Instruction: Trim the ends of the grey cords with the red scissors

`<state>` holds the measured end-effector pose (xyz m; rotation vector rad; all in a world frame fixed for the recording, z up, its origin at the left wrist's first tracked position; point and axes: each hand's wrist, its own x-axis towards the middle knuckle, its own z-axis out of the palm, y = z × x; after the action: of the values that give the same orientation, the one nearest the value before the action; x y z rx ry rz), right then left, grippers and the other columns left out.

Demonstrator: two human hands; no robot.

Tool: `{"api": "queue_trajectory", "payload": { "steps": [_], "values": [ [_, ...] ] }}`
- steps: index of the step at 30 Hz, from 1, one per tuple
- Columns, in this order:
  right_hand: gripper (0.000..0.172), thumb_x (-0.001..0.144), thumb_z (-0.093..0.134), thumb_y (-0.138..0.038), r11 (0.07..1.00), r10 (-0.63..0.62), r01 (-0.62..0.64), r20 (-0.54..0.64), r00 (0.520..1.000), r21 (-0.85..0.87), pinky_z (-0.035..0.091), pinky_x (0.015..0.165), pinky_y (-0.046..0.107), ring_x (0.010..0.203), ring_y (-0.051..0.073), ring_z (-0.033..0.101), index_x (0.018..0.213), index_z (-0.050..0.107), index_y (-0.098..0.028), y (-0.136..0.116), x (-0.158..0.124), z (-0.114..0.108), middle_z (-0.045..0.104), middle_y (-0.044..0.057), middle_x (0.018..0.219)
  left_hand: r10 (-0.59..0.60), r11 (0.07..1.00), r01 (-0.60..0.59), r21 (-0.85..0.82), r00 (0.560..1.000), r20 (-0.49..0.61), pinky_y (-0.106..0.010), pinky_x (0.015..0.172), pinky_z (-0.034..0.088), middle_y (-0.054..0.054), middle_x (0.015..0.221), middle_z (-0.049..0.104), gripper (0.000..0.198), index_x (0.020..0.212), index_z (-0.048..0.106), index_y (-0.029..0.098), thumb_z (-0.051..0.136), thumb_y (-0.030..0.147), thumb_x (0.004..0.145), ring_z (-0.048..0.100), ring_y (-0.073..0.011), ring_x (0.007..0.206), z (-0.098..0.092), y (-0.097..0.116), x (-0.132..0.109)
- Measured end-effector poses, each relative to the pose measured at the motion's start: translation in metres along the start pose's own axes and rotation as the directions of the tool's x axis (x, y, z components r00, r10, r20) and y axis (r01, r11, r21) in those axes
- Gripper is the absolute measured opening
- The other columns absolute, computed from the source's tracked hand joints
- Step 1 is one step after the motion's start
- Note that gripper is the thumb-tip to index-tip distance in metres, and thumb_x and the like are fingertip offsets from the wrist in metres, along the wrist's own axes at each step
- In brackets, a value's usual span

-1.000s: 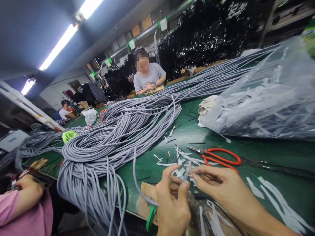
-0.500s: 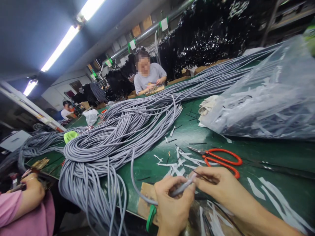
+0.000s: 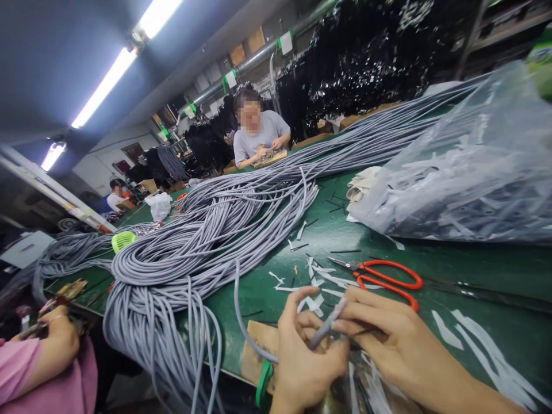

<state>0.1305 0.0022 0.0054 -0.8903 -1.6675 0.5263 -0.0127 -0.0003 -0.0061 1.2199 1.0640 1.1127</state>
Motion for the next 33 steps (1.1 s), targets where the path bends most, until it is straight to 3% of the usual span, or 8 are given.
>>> {"api": "queue_trajectory", "payload": {
  "steps": [2, 5, 10, 14, 18, 26, 29, 33],
  "values": [
    [0.028, 0.086, 0.050, -0.012, 0.999, -0.033, 0.033, 0.012, 0.999, -0.016, 0.047, 0.049, 0.020, 0.054, 0.013, 0.058, 0.063, 0.064, -0.022, -0.002, 0.000, -0.001, 0.060, 0.000, 0.061, 0.032, 0.998, -0.027, -0.065, 0.996, 0.081, -0.017, 0.049, 0.039, 0.002, 0.060, 0.056, 0.063, 0.113, 0.070, 0.014, 0.085, 0.046, 0.060, 0.048, -0.0090, 0.050, -0.004, 0.000, -0.001],
    [0.029, 0.089, 0.051, -0.017, 0.999, 0.001, -0.005, 0.103, 0.995, 0.040, 0.046, 0.047, 0.019, 0.054, 0.013, 0.058, 0.062, 0.062, -0.021, -0.002, -0.001, -0.001, 0.059, 0.000, 0.061, 0.068, 0.994, -0.067, -0.091, 0.998, 0.007, -0.024, 0.056, 0.044, -0.003, 0.059, 0.059, 0.058, 0.085, 0.080, 0.013, 0.076, 0.066, 0.064, 0.050, -0.0127, 0.055, -0.006, 0.002, -0.001],
    [0.036, 0.093, 0.052, -0.038, 0.993, 0.104, -0.110, 0.105, 0.989, 0.054, 0.046, 0.046, 0.021, 0.054, 0.013, 0.057, 0.065, 0.067, -0.022, 0.001, 0.004, -0.004, 0.059, 0.001, 0.062, 0.127, 0.989, -0.128, -0.073, 0.992, -0.018, -0.020, 0.046, 0.028, 0.004, 0.046, 0.039, 0.059, 0.067, 0.076, 0.011, 0.070, 0.069, 0.069, 0.028, -0.0069, 0.046, -0.004, 0.002, 0.002],
    [0.049, 0.087, 0.054, -0.058, 0.986, 0.157, -0.161, -0.099, 0.983, -0.035, 0.045, 0.042, 0.023, 0.048, 0.015, 0.055, 0.057, 0.063, -0.021, 0.000, 0.016, -0.020, 0.057, 0.001, 0.055, 0.146, 0.989, -0.145, -0.042, 0.989, 0.009, -0.020, 0.043, 0.021, 0.005, 0.048, 0.036, 0.058, 0.062, 0.068, 0.012, 0.063, 0.067, 0.078, 0.025, -0.0058, 0.043, -0.003, 0.001, 0.004],
    [0.047, 0.082, 0.057, -0.064, 0.976, 0.175, -0.203, -0.267, 0.948, -0.079, 0.045, 0.040, 0.023, 0.046, 0.015, 0.055, 0.063, 0.068, -0.023, -0.005, 0.021, -0.028, 0.060, 0.002, 0.056, 0.223, 0.975, -0.222, 0.025, 0.974, -0.044, -0.020, 0.044, 0.032, -0.004, 0.073, 0.059, 0.052, 0.063, 0.065, 0.014, 0.062, 0.063, 0.081, 0.039, -0.0074, 0.047, -0.003, 0.002, 0.003],
    [0.045, 0.080, 0.060, -0.064, 0.985, 0.163, -0.154, -0.115, 0.980, 0.084, 0.051, 0.046, 0.018, 0.049, 0.015, 0.064, 0.062, 0.074, -0.024, -0.017, 0.017, -0.017, 0.069, 0.003, 0.055, 0.228, 0.940, -0.244, 0.238, 0.969, 0.095, -0.027, 0.061, 0.048, -0.009, 0.076, 0.072, 0.051, 0.090, 0.076, 0.013, 0.054, 0.060, 0.089, 0.062, -0.0186, 0.064, -0.009, -0.007, -0.001],
    [0.047, 0.080, 0.060, -0.063, 0.966, 0.237, -0.230, -0.050, 0.970, 0.118, 0.049, 0.043, 0.018, 0.047, 0.014, 0.061, 0.060, 0.071, -0.022, -0.015, 0.018, -0.016, 0.066, 0.002, 0.053, 0.327, 0.878, -0.348, 0.330, 0.938, 0.117, -0.029, 0.072, 0.047, -0.008, 0.074, 0.073, 0.052, 0.085, 0.076, 0.015, 0.047, 0.057, 0.094, 0.063, -0.0190, 0.069, -0.007, -0.004, -0.004],
    [0.047, 0.082, 0.057, -0.060, 0.937, 0.306, -0.316, 0.085, 0.948, 0.149, 0.048, 0.044, 0.019, 0.049, 0.015, 0.059, 0.060, 0.066, -0.019, -0.012, 0.015, -0.015, 0.063, 0.002, 0.054, 0.429, 0.818, -0.455, 0.353, 0.890, 0.154, -0.027, 0.067, 0.046, -0.005, 0.067, 0.069, 0.052, 0.079, 0.074, 0.015, 0.044, 0.055, 0.096, 0.062, -0.0176, 0.064, -0.002, 0.001, -0.007]
  ]
}}
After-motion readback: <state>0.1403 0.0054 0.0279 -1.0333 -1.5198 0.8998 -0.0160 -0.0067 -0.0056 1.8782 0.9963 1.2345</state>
